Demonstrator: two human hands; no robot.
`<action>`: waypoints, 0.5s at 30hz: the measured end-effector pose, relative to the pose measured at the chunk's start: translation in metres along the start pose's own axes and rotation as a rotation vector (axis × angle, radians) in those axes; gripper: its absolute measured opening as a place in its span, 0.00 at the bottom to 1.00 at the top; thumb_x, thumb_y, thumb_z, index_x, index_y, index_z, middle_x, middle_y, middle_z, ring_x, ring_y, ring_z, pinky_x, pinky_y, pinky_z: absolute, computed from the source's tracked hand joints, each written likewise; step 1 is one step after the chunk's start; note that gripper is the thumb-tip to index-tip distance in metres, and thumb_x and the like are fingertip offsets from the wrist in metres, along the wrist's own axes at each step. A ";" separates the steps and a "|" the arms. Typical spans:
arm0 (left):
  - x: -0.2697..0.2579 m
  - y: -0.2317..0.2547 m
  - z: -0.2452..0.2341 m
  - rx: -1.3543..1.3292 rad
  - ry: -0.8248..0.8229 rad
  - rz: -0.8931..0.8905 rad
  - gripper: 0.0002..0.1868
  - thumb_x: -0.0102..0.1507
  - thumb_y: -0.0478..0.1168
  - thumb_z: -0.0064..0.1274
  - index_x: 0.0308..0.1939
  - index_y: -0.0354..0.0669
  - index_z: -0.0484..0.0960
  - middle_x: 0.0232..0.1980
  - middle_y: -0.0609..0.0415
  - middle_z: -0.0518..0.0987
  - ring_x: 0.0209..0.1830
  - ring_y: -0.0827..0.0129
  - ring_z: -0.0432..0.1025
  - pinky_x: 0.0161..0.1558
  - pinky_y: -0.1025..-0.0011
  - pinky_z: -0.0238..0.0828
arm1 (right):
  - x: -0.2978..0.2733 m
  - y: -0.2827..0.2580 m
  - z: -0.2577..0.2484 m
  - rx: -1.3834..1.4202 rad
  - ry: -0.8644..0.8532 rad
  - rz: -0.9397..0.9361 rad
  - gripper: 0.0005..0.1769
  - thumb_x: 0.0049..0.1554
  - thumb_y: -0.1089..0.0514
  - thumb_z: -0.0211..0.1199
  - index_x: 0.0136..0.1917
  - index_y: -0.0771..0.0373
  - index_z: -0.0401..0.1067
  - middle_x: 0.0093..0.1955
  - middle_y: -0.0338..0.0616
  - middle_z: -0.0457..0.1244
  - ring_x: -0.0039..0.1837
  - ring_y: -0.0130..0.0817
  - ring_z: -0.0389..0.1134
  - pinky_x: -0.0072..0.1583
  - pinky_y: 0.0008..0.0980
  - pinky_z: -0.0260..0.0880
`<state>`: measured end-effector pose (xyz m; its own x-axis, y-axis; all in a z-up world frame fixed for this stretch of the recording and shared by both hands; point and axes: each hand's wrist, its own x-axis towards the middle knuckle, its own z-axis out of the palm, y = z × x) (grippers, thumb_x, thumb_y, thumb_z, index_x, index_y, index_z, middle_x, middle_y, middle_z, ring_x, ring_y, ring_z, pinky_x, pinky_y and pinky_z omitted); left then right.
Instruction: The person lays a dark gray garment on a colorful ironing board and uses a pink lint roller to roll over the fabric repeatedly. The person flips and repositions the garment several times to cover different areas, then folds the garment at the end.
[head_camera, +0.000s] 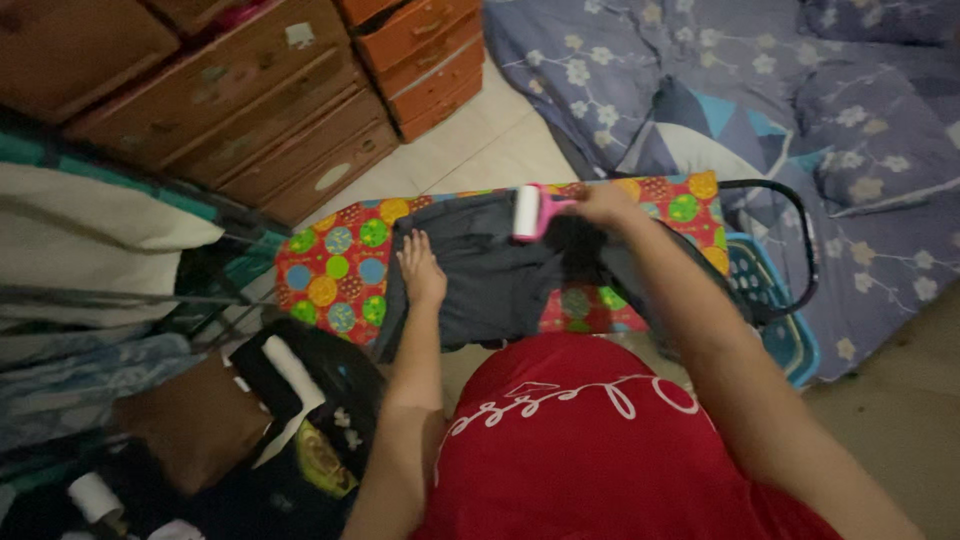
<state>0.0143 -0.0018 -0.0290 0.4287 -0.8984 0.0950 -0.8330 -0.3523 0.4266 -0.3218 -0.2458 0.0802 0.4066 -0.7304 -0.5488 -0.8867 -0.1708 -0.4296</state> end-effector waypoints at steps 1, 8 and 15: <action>0.000 0.000 -0.002 -0.011 0.012 0.003 0.33 0.67 0.35 0.44 0.77 0.36 0.59 0.81 0.43 0.56 0.82 0.49 0.47 0.79 0.48 0.37 | -0.002 0.025 -0.010 -0.091 0.049 -0.050 0.37 0.51 0.24 0.62 0.60 0.50 0.81 0.55 0.48 0.73 0.57 0.42 0.75 0.60 0.42 0.72; 0.002 0.010 -0.010 0.057 0.042 0.034 0.35 0.66 0.34 0.46 0.78 0.34 0.58 0.82 0.41 0.55 0.83 0.47 0.45 0.78 0.45 0.35 | -0.075 0.135 -0.072 -0.190 0.071 0.157 0.37 0.50 0.23 0.56 0.58 0.48 0.83 0.53 0.50 0.75 0.59 0.49 0.75 0.61 0.46 0.71; -0.017 0.117 -0.024 -0.144 -0.017 0.096 0.26 0.60 0.36 0.56 0.64 0.42 0.75 0.69 0.44 0.71 0.71 0.46 0.62 0.73 0.49 0.57 | -0.149 0.157 -0.096 -0.207 0.426 0.324 0.40 0.56 0.20 0.55 0.57 0.54 0.82 0.55 0.56 0.71 0.59 0.55 0.72 0.58 0.51 0.70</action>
<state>-0.0823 -0.0211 0.0409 0.3423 -0.9309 0.1274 -0.8108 -0.2242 0.5406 -0.5429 -0.2272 0.1636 0.0202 -0.9618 -0.2732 -0.9933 0.0117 -0.1147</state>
